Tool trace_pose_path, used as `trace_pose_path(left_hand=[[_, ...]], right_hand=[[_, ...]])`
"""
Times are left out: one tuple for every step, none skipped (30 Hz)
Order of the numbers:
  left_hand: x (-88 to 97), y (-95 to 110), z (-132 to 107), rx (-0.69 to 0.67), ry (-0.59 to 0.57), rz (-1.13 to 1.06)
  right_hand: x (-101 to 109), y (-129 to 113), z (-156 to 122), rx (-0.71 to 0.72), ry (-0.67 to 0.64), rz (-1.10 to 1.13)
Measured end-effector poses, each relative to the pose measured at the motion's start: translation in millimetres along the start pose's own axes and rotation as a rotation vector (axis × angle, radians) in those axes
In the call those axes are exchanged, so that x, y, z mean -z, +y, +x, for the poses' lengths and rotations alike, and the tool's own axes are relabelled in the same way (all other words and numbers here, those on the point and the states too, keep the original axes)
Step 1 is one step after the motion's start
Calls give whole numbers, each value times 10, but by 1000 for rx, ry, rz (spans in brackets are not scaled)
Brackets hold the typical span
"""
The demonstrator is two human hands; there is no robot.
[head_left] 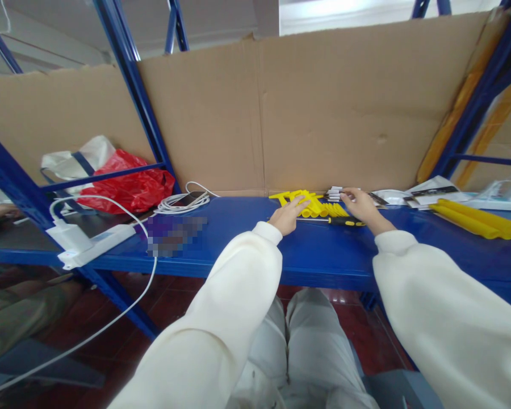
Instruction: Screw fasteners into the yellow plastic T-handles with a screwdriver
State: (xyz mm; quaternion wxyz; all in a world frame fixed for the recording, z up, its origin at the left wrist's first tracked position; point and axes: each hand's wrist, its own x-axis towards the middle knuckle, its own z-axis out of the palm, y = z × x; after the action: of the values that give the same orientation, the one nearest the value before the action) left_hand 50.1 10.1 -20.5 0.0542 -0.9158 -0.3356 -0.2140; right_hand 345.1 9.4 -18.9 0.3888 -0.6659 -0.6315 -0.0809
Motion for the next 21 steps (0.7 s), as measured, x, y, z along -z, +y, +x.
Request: trace_pose_path(left_hand=[[-7,-4,1,-3,1,-9],[-13,-8,2,-3,3,-18],[-17,-11,2,-2,9,-27],[-20,-13,3,-1,17,-35],[-23,-16,4,-2,26,-44],[-25,-17,5,-5,37,-52],[-27,-17,7,-10,46,-60],[-30,-16,10,-14,54,-67],[-32,-12,14,-15,61,-71],[-35,-6,17,-13,67,-73],[-38,1,21,-9,72,-72],[-39,9,24,-3,75,-68],[-39,18,25,5,76,-61],[-36,26,25,14,75,-51],[-29,35,23,22,71,-39],[-19,43,18,30,65,-27],[-4,51,10,37,57,-16],[14,59,2,43,48,-5],[34,68,-8,47,40,5],[54,77,-19,49,32,15],[73,88,-29,51,24,25]], right_hand=[[13,-72,-37,88,14,40],[23,-150,-78,182,20,67],[27,-231,-120,277,14,80],[25,-312,-161,371,-7,81],[16,-388,-199,461,-35,72],[1,-457,-231,540,-65,56],[-20,-515,-257,603,-88,34],[-45,-560,-275,647,-99,8],[-71,-591,-285,671,-99,-20],[-96,-610,-289,679,-90,-49],[-117,-617,-286,677,-78,-74],[-133,-614,-280,669,-67,-95],[-144,-605,-271,661,-57,-107],[-150,-591,-260,652,-49,-111],[-153,-574,-248,642,-40,-104],[-154,-555,-235,627,-25,-90],[-153,-532,-221,605,-2,-70],[-153,-507,-206,575,30,-45],[-153,-479,-190,539,68,-16],[-154,-447,-173,500,108,16],[-155,-412,-155,459,149,50]])
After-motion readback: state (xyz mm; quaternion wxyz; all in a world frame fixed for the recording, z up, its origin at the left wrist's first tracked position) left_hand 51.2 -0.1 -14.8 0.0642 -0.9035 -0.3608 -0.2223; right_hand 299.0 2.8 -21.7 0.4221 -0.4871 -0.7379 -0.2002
